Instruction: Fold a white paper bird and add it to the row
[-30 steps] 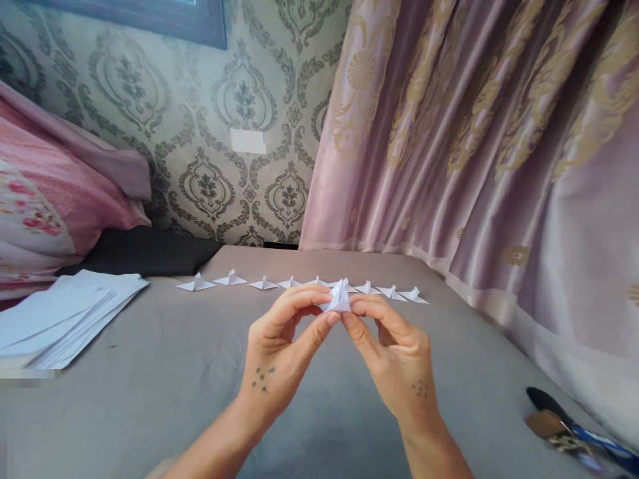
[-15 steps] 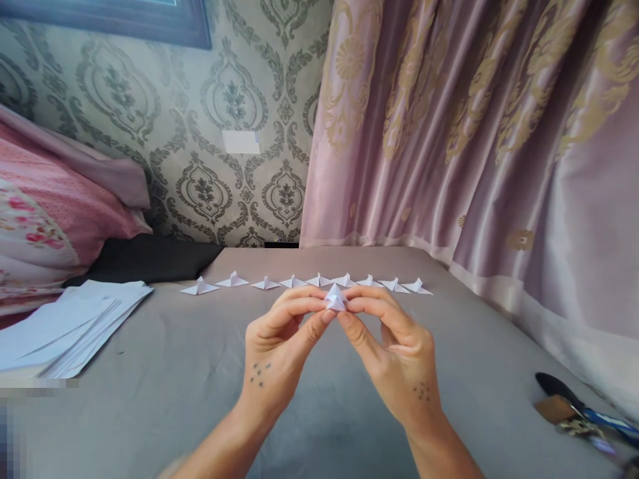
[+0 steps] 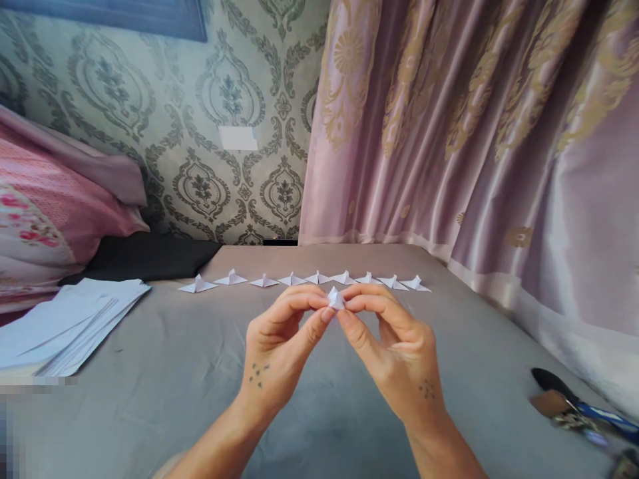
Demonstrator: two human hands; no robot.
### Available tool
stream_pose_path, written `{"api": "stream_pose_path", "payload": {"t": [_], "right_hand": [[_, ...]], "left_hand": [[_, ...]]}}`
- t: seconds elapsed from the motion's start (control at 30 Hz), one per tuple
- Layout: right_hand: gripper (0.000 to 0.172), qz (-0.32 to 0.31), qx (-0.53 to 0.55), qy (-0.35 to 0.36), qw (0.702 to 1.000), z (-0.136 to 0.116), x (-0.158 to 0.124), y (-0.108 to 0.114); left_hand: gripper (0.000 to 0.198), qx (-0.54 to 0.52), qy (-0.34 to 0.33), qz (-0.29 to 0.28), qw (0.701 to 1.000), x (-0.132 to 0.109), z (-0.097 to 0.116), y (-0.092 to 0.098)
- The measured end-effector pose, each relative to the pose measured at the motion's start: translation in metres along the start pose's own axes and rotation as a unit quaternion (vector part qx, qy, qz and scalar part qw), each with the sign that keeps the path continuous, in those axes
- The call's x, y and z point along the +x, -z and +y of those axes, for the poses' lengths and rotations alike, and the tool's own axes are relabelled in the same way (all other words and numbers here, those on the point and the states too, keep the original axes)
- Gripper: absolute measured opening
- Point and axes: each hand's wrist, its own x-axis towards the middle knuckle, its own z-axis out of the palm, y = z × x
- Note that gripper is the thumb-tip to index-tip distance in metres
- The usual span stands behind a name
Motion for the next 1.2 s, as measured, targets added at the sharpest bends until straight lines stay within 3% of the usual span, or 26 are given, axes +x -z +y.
{"api": "stream_pose_path", "payload": {"t": [0.6, 0.77, 0.87, 1.0, 1.2], "right_hand": [[0.006, -0.003, 0.02, -0.059, 0.998, -0.003, 0.001, 0.004], [0.009, 0.001, 0.012, -0.125, 0.992, -0.001, 0.0, 0.005], [0.017, -0.015, 0.002, -0.158, 0.987, 0.0, 0.001, 0.007], [0.013, -0.052, -0.008, -0.155, 0.986, 0.002, 0.005, 0.009], [0.02, 0.021, 0.095, -0.222, 0.97, 0.012, 0.01, 0.007]], "left_hand": [[0.011, -0.027, 0.06, -0.041, 0.997, 0.0, 0.001, 0.002], [0.009, -0.022, 0.08, -0.023, 0.996, 0.0, -0.001, 0.004], [0.009, -0.007, 0.088, -0.027, 0.996, 0.002, -0.002, 0.007], [0.01, 0.008, 0.112, -0.057, 0.992, 0.005, -0.001, 0.009], [0.023, -0.037, 0.217, -0.078, 0.972, 0.006, -0.003, 0.001]]}}
